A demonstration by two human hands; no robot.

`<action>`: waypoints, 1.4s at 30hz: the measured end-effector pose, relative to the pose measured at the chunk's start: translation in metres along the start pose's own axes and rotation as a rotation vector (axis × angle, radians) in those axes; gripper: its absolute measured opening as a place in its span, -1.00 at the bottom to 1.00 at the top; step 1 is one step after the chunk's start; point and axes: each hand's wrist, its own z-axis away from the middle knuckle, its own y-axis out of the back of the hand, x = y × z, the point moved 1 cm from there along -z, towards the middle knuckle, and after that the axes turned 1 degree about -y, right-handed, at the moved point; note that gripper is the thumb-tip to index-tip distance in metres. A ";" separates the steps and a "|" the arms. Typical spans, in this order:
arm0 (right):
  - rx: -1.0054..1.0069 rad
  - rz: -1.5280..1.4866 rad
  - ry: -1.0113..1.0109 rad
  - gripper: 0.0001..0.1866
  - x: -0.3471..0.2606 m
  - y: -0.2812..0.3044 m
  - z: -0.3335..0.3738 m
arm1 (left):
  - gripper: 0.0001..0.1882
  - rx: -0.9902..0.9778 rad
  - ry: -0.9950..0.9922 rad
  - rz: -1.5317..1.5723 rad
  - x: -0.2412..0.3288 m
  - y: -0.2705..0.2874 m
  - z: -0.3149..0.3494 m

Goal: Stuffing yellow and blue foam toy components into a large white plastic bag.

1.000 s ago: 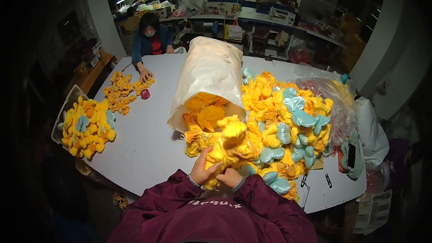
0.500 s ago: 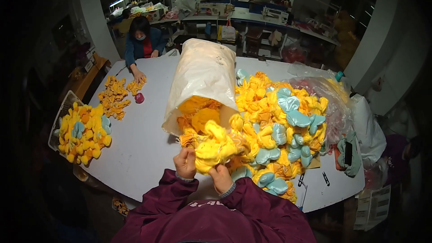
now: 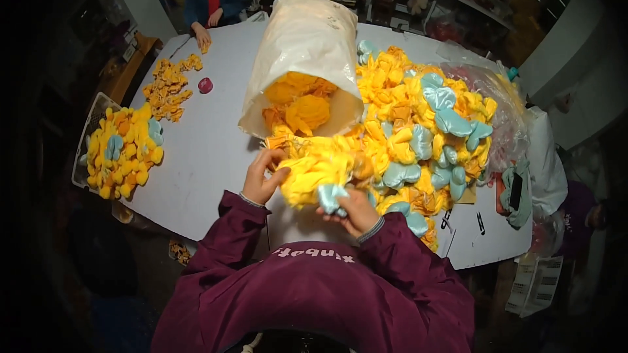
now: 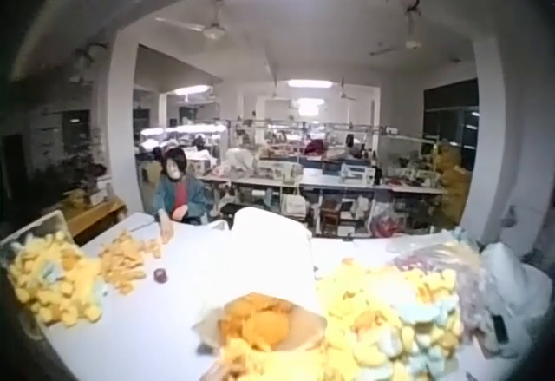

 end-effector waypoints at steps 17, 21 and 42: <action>-0.405 -0.263 -0.396 -0.77 0.032 -0.023 0.028 | -0.87 -0.165 -0.554 -0.262 -0.072 -0.082 -0.018; -0.392 -0.032 -0.348 -0.75 0.017 -0.009 0.038 | -0.89 -0.128 -0.617 -0.384 -0.112 -0.077 -0.042; 1.368 2.232 0.833 -0.75 -0.312 0.225 -0.042 | -0.45 -0.248 0.106 -0.379 -0.112 -0.088 -0.070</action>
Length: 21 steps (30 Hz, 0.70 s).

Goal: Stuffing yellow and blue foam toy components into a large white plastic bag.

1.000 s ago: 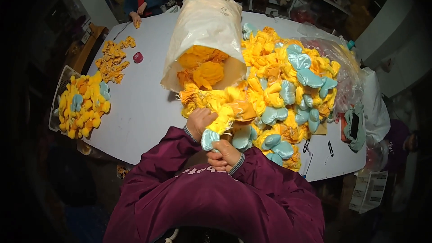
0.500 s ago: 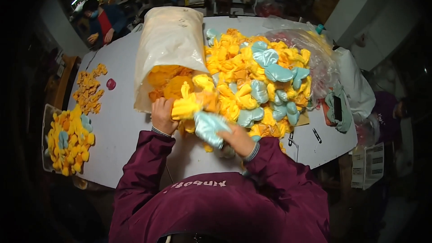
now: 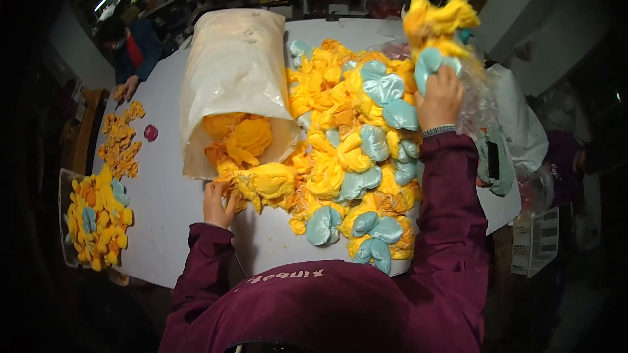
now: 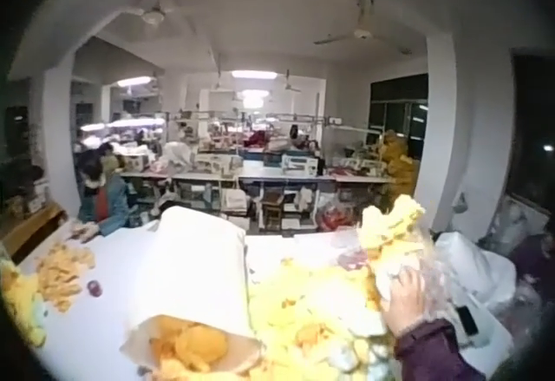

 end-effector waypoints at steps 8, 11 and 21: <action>-0.539 -0.241 -0.092 -0.71 0.026 -0.137 0.086 | -0.31 -0.023 -0.197 -0.352 0.000 -0.014 -0.021; -0.125 -0.167 -0.025 -0.75 -0.023 -0.059 0.066 | -0.41 0.103 -0.436 -0.501 -0.016 -0.036 -0.032; -0.248 -1.269 0.180 -0.76 -0.193 0.121 0.131 | -0.83 0.007 -0.360 -0.343 0.047 0.012 -0.008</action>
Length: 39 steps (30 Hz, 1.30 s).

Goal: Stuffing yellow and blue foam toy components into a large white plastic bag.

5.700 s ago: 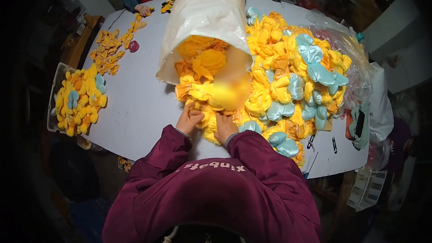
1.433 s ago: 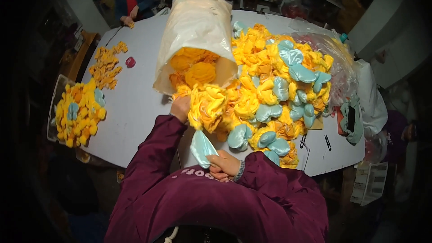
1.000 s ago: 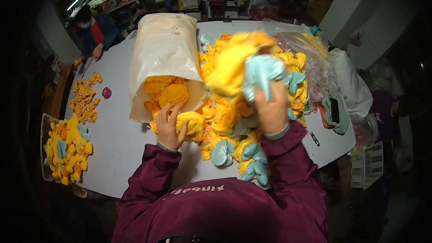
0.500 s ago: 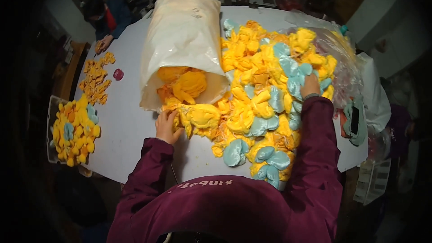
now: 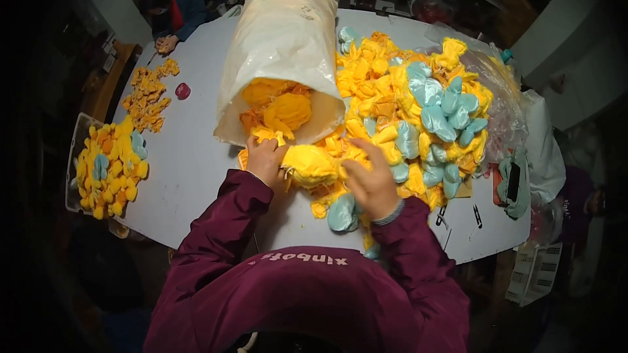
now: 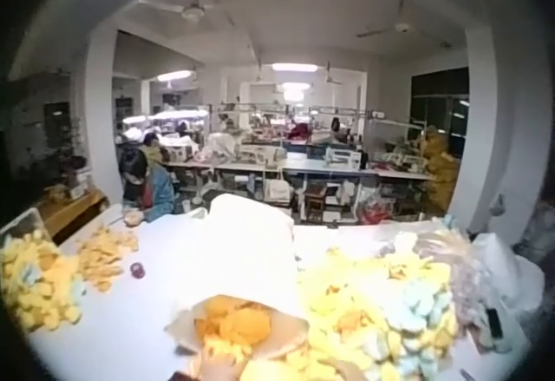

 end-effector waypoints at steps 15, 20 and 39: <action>-0.663 0.647 0.263 -0.86 -0.074 -0.057 0.045 | -0.91 -0.567 -0.049 0.290 0.060 0.115 0.095; -0.977 0.565 0.281 -0.68 -0.105 -0.056 0.076 | -0.89 -0.254 -0.211 0.176 0.060 0.116 0.112; -0.506 -0.456 -0.219 -0.79 -0.129 -0.052 0.083 | -0.70 -0.564 0.676 1.039 0.048 0.106 0.164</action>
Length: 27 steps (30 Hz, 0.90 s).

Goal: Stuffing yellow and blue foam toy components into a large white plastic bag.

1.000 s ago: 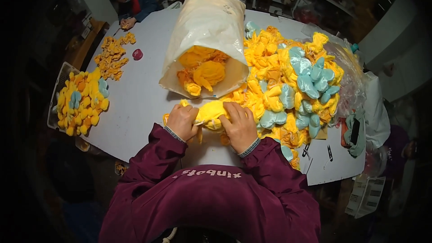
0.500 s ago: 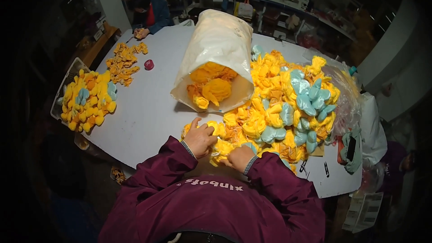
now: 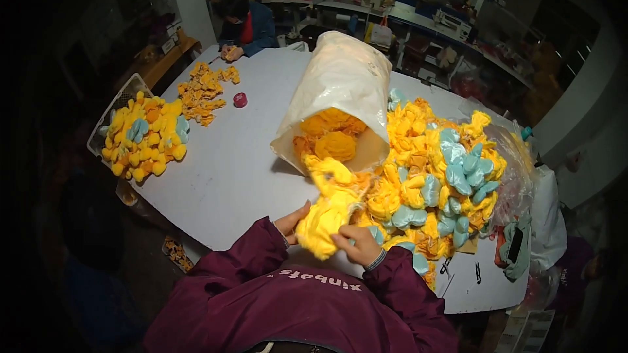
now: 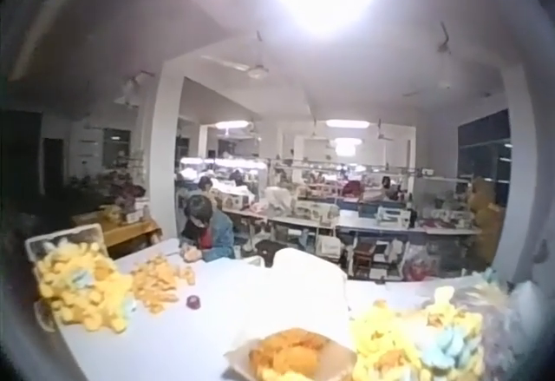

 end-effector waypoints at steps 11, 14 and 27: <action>-0.176 0.322 -0.050 -0.81 0.043 -0.002 0.008 | -0.50 0.042 -0.527 0.575 -0.005 -0.018 -0.010; -0.114 0.561 -0.014 -0.82 0.056 -0.003 0.013 | -0.51 0.089 -0.529 0.471 -0.010 -0.017 -0.016; 0.380 0.745 0.270 -0.76 0.010 0.023 -0.018 | -0.48 -0.021 -0.317 0.747 0.040 -0.041 -0.006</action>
